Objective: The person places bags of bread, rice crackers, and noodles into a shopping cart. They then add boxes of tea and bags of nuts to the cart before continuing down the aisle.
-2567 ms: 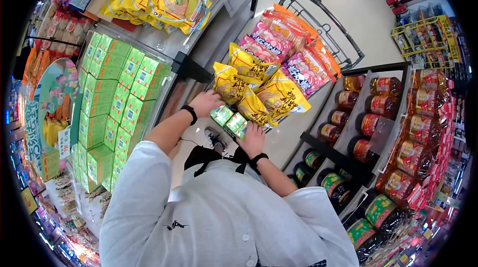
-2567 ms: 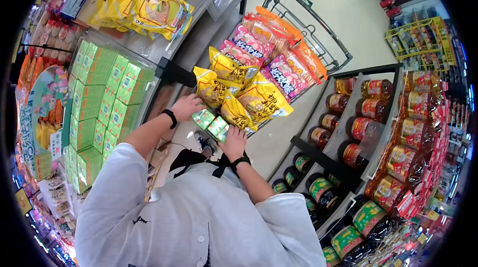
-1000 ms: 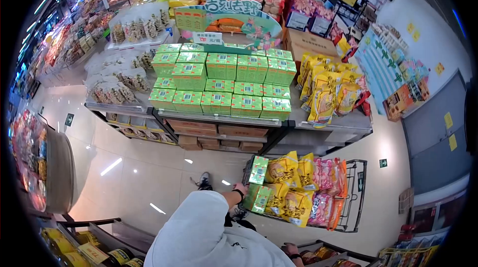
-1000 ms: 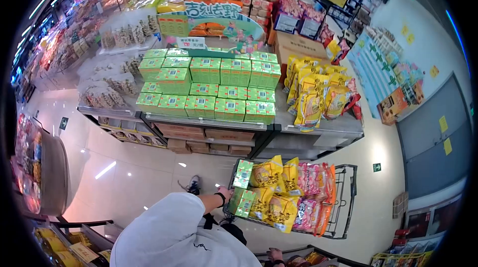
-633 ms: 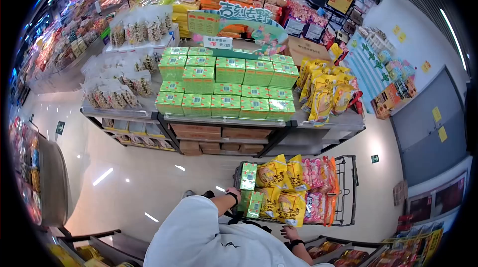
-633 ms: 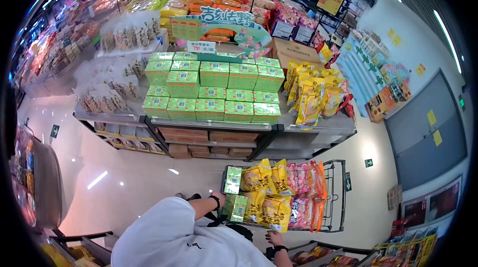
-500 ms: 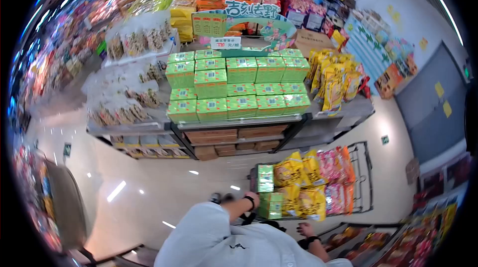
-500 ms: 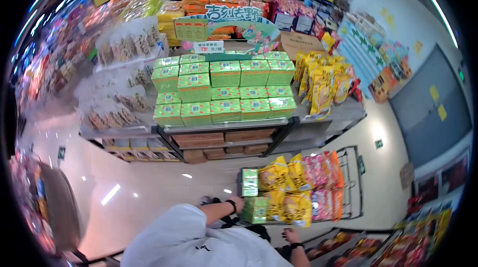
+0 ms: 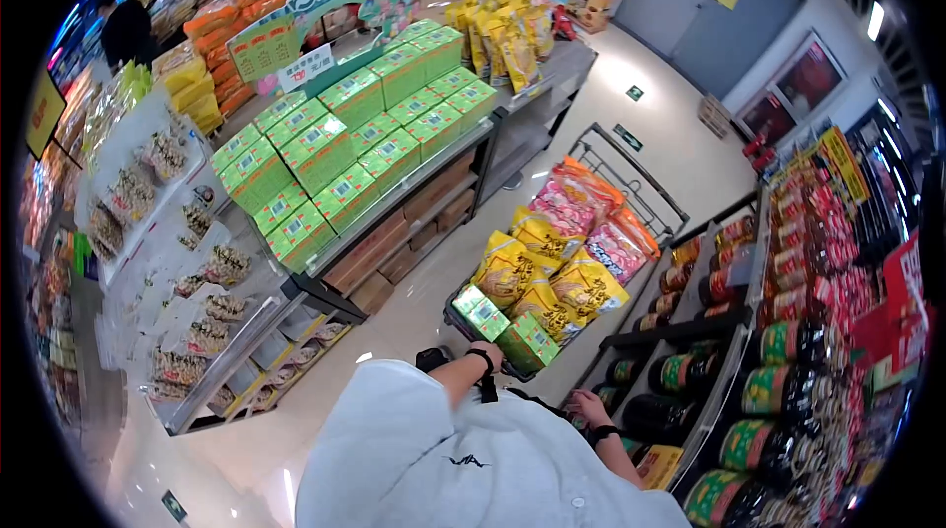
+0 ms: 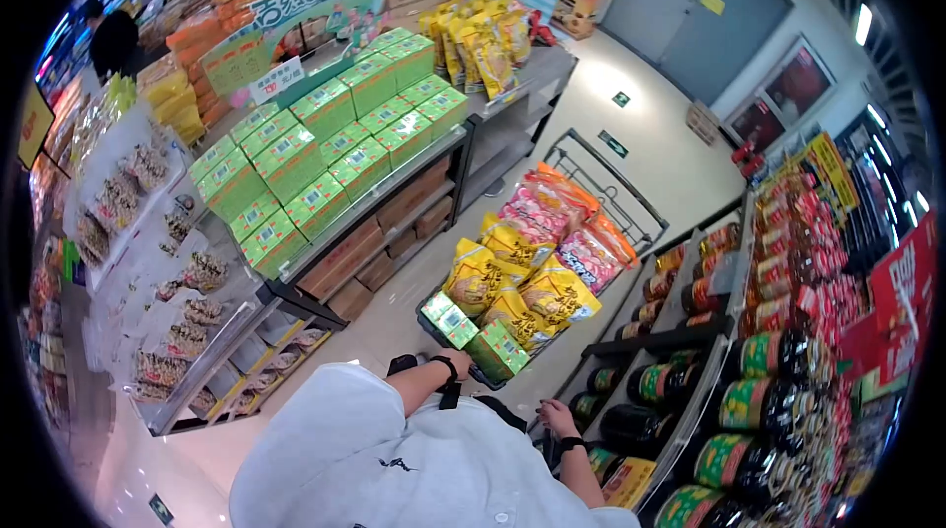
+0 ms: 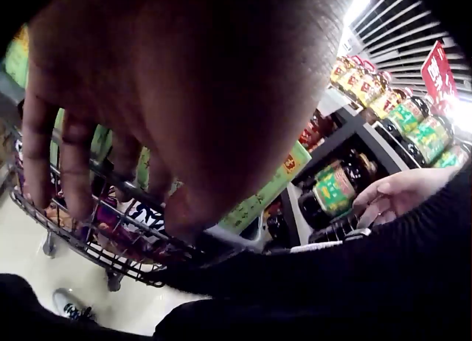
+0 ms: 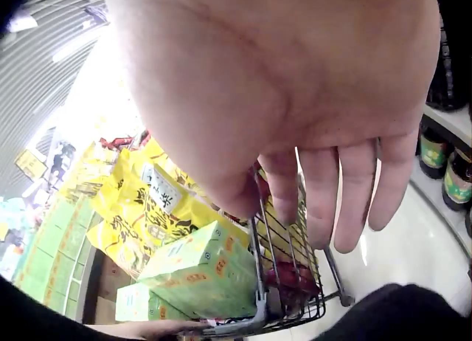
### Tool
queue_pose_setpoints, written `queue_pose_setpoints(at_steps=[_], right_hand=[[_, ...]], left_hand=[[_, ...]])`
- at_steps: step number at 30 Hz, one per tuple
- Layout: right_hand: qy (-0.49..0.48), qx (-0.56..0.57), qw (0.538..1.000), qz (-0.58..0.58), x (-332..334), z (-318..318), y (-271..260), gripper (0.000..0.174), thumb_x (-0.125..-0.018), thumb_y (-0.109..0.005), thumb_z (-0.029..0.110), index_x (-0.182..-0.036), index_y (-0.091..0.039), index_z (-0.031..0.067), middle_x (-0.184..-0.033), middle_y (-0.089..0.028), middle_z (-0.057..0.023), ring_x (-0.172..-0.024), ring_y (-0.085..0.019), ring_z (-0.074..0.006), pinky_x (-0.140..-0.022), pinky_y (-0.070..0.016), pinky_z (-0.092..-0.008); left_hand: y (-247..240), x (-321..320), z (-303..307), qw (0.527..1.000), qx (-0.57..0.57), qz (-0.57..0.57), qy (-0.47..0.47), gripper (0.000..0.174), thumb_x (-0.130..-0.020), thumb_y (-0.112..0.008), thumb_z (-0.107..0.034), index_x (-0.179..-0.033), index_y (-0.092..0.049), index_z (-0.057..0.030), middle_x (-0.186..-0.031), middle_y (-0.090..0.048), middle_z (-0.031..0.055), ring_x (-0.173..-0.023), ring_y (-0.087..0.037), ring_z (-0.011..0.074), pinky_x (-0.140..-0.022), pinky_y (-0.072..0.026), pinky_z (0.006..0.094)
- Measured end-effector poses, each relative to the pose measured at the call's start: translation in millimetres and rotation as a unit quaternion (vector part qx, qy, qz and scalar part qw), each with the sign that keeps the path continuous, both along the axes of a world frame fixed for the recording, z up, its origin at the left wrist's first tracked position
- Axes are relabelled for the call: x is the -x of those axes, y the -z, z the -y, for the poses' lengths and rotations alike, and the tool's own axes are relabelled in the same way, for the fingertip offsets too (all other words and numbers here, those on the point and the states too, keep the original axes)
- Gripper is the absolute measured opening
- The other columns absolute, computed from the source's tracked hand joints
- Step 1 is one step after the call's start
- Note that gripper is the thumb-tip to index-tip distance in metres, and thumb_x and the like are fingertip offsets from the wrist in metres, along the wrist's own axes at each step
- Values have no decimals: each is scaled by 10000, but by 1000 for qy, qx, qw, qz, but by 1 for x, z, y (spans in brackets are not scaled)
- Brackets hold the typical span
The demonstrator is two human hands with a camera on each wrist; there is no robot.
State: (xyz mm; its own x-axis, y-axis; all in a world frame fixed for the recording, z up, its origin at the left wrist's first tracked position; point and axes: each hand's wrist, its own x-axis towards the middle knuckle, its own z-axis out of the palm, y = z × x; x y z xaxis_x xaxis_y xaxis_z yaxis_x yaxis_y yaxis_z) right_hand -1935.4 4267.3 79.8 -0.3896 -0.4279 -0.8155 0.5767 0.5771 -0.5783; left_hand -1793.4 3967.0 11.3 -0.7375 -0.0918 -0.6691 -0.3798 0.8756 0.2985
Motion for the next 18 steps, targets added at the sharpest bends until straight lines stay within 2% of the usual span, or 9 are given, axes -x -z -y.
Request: queue_pose_setpoints(at_steps=[2,3,4,6,7,9,12,14,18], right_hand=[[43,34,998,-11,-30,-16,-2,283,-914,-531,146,-1180,-524,47,-782,-559,-1,-584,-493,-86,-478,-397,-216],[52,16,998,-28,-45,-20,1,484,-906,-566,176,-1347,-397,74,-934,-594,-51,-642,-532,-118,-519,-425,-237],[50,17,998,-23,-61,-16,-4,484,-906,-566,176,-1347,-397,74,-934,-594,-51,-642,-532,-118,-519,-425,-237],[64,24,994,-91,-95,1,-15,744,-892,-597,202,-1484,-153,117,-1174,-558,-127,-833,-599,-188,-652,-498,-305],[52,27,994,-88,-106,14,-17,744,-892,-597,202,-1484,-153,117,-1174,-558,-127,-833,-599,-188,-652,-498,-305],[30,40,993,-104,-133,26,-18,911,-871,-626,197,-1505,29,180,-1373,-440,-176,-1078,-566,-229,-823,-504,-360],[-117,79,957,-255,-163,19,68,915,-863,-638,193,-1510,9,220,-1430,-389,-180,-1157,-544,-258,-888,-485,-362],[-101,73,941,-316,-191,16,65,892,-836,-664,186,-1514,-85,215,-1390,-456,-178,-1102,-588,-268,-863,-485,-345],[-135,-12,901,-411,-223,13,58,794,-787,-690,170,-1470,-287,133,-1171,-621,-190,-1022,-630,-234,-858,-481,-334]], left_hand=[[-8,-17,-7,1000,5,9,14,359,-824,-542,-252,-1139,-666,-133,-1154,-656,63,-1055,-631,245,-826,-531,402],[-11,-25,-11,999,6,26,30,401,-811,-550,-282,-1188,-625,-166,-1172,-641,73,-1061,-623,264,-849,-525,402],[-12,-33,-17,998,4,46,40,453,-799,-558,-313,-1237,-584,-199,-1190,-626,82,-1068,-616,283,-871,-520,401],[-9,-59,-30,999,18,33,34,533,-792,-567,-333,-1308,-523,-212,-1307,-555,45,-1125,-585,265,-910,-495,402],[-11,-76,-35,999,26,11,40,566,-789,-567,-327,-1337,-494,-207,-1354,-512,36,-1158,-561,255,-932,-479,402],[-7,-107,-51,999,32,-8,37,600,-786,-567,-321,-1366,-466,-202,-1400,-468,27,-1192,-536,245,-955,-464,402],[-6,-142,-56,996,42,1,76,651,-778,-573,-293,-1403,-421,-189,-1457,-394,55,-1239,-490,270,-988,-437,409],[-56,-165,-67,995,61,61,-41,545,-859,-498,-273,-1396,-421,-223,-1441,-398,55,-1277,-431,331,-972,-439,485],[-61,-223,-55,993,21,32,-112,576,-838,-522,-239,-1401,-410,-185,-1440,-374,128,-1238,-465,362,-956,-461,469]])
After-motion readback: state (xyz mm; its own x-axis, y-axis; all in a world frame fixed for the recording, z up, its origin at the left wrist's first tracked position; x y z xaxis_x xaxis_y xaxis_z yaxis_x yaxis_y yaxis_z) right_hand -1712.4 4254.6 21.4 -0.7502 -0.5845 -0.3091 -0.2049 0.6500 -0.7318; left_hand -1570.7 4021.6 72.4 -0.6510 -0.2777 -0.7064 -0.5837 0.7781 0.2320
